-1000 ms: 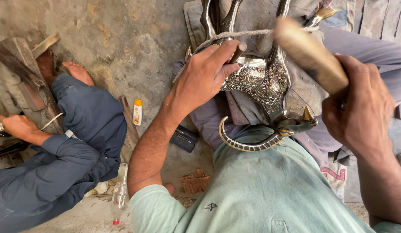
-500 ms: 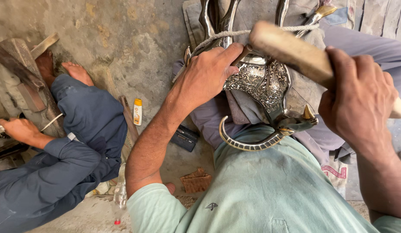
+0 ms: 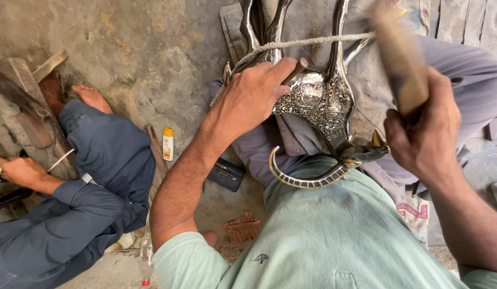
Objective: The person sits on the floor and uses a small metal punch and a wooden mallet to engrave decorative patterns onto a silver-colored metal object shaped like a stylized animal head. The person repeatedly taps the punch with the mallet to create textured details on the surface.
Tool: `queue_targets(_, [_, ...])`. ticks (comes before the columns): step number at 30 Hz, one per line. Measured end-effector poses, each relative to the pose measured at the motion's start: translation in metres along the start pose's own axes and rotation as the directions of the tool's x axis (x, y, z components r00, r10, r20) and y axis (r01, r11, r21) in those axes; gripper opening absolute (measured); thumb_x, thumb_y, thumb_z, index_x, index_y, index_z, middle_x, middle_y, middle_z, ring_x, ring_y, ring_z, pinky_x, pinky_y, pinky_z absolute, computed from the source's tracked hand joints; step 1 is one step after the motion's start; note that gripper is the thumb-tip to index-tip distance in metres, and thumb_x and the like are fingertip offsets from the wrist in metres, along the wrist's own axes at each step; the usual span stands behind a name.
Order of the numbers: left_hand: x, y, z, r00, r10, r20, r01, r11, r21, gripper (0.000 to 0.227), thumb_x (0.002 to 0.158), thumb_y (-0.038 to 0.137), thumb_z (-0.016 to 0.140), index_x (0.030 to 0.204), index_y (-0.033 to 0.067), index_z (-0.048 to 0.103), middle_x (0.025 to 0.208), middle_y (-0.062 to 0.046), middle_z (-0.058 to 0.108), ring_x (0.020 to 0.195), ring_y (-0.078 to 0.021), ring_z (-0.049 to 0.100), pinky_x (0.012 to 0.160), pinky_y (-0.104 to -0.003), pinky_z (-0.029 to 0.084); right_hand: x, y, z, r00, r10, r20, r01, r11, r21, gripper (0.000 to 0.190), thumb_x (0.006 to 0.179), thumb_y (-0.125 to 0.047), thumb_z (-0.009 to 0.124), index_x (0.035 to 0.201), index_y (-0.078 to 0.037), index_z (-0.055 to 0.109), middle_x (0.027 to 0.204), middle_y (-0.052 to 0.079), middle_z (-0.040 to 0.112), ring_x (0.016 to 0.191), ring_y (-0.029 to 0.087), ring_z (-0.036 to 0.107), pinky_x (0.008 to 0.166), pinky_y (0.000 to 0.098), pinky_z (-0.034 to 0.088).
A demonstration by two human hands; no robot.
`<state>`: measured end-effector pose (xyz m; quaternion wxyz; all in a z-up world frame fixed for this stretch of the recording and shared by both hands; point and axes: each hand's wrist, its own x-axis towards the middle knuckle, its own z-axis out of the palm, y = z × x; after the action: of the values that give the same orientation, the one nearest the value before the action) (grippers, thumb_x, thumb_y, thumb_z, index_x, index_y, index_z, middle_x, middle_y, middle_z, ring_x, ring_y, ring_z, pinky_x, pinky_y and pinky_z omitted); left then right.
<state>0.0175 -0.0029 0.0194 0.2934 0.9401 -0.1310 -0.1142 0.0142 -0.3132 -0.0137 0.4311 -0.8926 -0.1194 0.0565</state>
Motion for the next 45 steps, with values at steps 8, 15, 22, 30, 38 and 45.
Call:
queue_targets(8, [0.001, -0.003, 0.003, 1.000, 0.004, 0.010, -0.004, 1.000, -0.003, 0.040, 0.100, 0.021, 0.071, 0.135, 0.0128, 0.052, 0.089, -0.015, 0.066, 0.081, -0.0372, 0.071, 0.066, -0.048, 0.056, -0.012, 0.011, -0.002, 0.995, -0.086, 0.045, 0.092, 0.981, -0.172, 0.061, 0.091, 0.000, 0.063, 0.149, 0.000, 0.045, 0.113, 0.023, 0.059, 0.095, 0.035, 0.060, 0.084, 0.0497, 0.049])
queue_targets(15, [0.003, -0.002, 0.002, 1.000, 0.005, 0.024, -0.006, 1.000, 0.024, 0.035, 0.099, 0.021, 0.070, 0.128, 0.0125, 0.054, 0.085, -0.014, 0.065, 0.077, -0.0348, 0.072, 0.060, -0.047, 0.056, -0.011, 0.007, 0.001, 0.999, -0.042, 0.007, 0.043, 0.998, -0.048, 0.064, 0.096, -0.005, 0.065, 0.154, -0.001, 0.037, 0.103, 0.019, 0.058, 0.085, 0.031, 0.061, 0.080, 0.0492, 0.049])
queue_targets(22, [0.003, -0.004, 0.002, 0.999, 0.021, 0.030, -0.022, 0.998, 0.057, 0.033, 0.101, 0.021, 0.071, 0.128, 0.0125, 0.053, 0.087, -0.014, 0.065, 0.081, -0.0363, 0.071, 0.063, -0.048, 0.056, -0.005, 0.004, -0.001, 0.985, -0.171, 0.013, 0.170, 0.966, -0.193, 0.058, 0.093, -0.001, 0.065, 0.147, 0.000, 0.044, 0.109, 0.022, 0.059, 0.086, 0.034, 0.061, 0.074, 0.0474, 0.049])
queue_targets(30, [0.002, -0.001, -0.001, 0.999, 0.014, 0.036, -0.015, 0.999, 0.049, 0.037, 0.098, 0.019, 0.071, 0.130, 0.0140, 0.053, 0.089, -0.016, 0.065, 0.084, -0.0383, 0.071, 0.065, -0.049, 0.056, -0.004, -0.010, 0.000, 0.989, -0.144, 0.011, 0.136, 0.900, -0.414, 0.069, 0.078, 0.008, 0.068, 0.143, -0.004, 0.051, 0.107, 0.025, 0.062, 0.087, 0.041, 0.063, 0.073, 0.0498, 0.050])
queue_targets(38, [0.004, -0.002, -0.001, 0.999, 0.048, 0.012, -0.048, 0.999, 0.021, 0.040, 0.096, 0.017, 0.072, 0.132, 0.0141, 0.055, 0.093, -0.016, 0.067, 0.087, -0.0403, 0.070, 0.069, -0.050, 0.057, -0.011, 0.008, 0.006, 0.988, -0.112, 0.103, 0.145, 0.899, -0.414, 0.060, 0.094, 0.005, 0.065, 0.151, -0.006, 0.051, 0.106, 0.018, 0.059, 0.090, 0.033, 0.062, 0.077, 0.0454, 0.048])
queue_targets(45, [0.005, -0.002, 0.002, 0.999, 0.018, 0.036, -0.019, 1.000, 0.024, 0.041, 0.096, 0.017, 0.074, 0.133, 0.0141, 0.057, 0.090, -0.016, 0.066, 0.083, -0.0356, 0.072, 0.066, -0.047, 0.057, -0.016, 0.008, 0.014, 0.988, -0.116, 0.106, 0.152, 0.874, -0.461, 0.054, 0.094, 0.000, 0.066, 0.146, -0.005, 0.055, 0.104, 0.017, 0.057, 0.090, 0.032, 0.062, 0.082, 0.0471, 0.048])
